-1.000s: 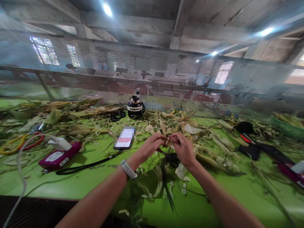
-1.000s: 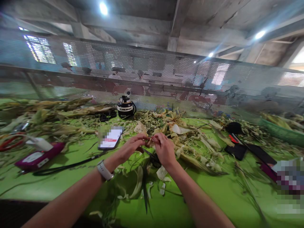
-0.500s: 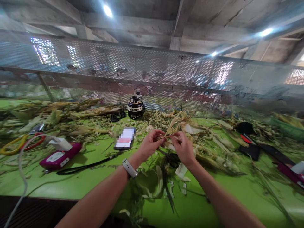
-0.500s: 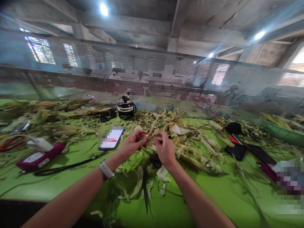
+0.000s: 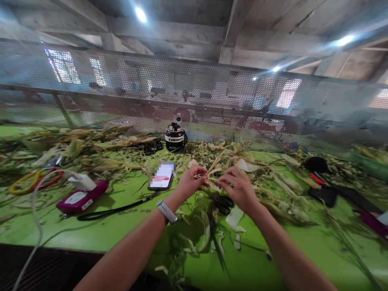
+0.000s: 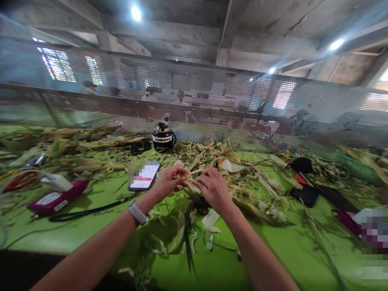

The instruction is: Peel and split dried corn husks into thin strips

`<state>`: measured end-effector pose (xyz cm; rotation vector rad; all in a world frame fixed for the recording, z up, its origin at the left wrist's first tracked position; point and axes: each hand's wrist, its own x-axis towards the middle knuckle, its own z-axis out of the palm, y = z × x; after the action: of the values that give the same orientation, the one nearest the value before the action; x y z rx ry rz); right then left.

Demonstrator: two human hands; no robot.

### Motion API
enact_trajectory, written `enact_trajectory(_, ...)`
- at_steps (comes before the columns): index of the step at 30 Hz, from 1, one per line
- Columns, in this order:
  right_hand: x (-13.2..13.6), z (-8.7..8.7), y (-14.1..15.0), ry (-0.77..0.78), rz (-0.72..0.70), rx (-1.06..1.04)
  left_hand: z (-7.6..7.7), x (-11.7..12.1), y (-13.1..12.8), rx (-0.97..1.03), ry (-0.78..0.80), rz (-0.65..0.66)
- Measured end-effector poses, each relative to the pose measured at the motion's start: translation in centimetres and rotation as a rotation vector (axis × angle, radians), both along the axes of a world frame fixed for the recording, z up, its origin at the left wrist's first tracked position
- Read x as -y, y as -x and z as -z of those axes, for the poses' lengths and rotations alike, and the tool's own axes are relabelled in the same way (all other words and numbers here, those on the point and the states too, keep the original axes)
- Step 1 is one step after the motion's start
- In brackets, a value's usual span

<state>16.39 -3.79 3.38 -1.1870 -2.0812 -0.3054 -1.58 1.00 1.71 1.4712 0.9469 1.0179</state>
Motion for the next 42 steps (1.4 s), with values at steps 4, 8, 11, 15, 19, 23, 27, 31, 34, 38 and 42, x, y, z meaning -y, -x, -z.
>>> enact_trajectory(4,0.1,0.2,0.1,-0.165,-0.12,0.142,0.3,0.5,-0.3,-0.033,-0.039,0.181)
enact_trajectory(8,0.1,0.5,0.2,-0.038,-0.047,0.0,-0.2,1.4,-0.5,-0.094,-0.262,0.305)
enact_trajectory(11,0.1,0.7,0.5,0.098,0.076,-0.208,-1.1,1.9,-0.4,-0.029,-0.252,0.275)
enact_trajectory(15,0.3,0.9,0.9,0.089,0.072,-0.453,-1.7,2.2,-0.3,0.099,0.049,0.258)
enact_trajectory(19,0.4,1.1,1.1,0.048,0.079,-0.552,-1.5,2.1,-0.5,0.153,0.352,0.305)
enact_trajectory(23,0.5,0.9,1.2,0.013,0.102,-0.59,-1.3,2.3,-0.8,0.21,0.342,0.273)
enact_trajectory(27,0.4,0.7,1.3,-0.038,0.147,-0.595,-0.8,2.3,-1.3,0.24,0.064,0.224)
enact_trajectory(31,0.2,0.7,1.3,0.032,0.169,-0.561,-0.2,1.8,-1.3,0.122,-0.148,0.202)
enact_trajectory(34,0.1,0.6,1.1,0.108,0.183,-0.491,-0.1,1.3,-0.9,-0.027,-0.281,0.159)
enact_trajectory(38,-0.1,0.1,0.4,0.198,0.232,-0.478,-0.1,0.9,-0.5,-0.11,-0.317,0.181)
enact_trajectory(42,-0.3,-1.0,-0.6,0.357,0.169,-0.669,0.1,0.3,-0.3,-0.023,-0.22,0.221)
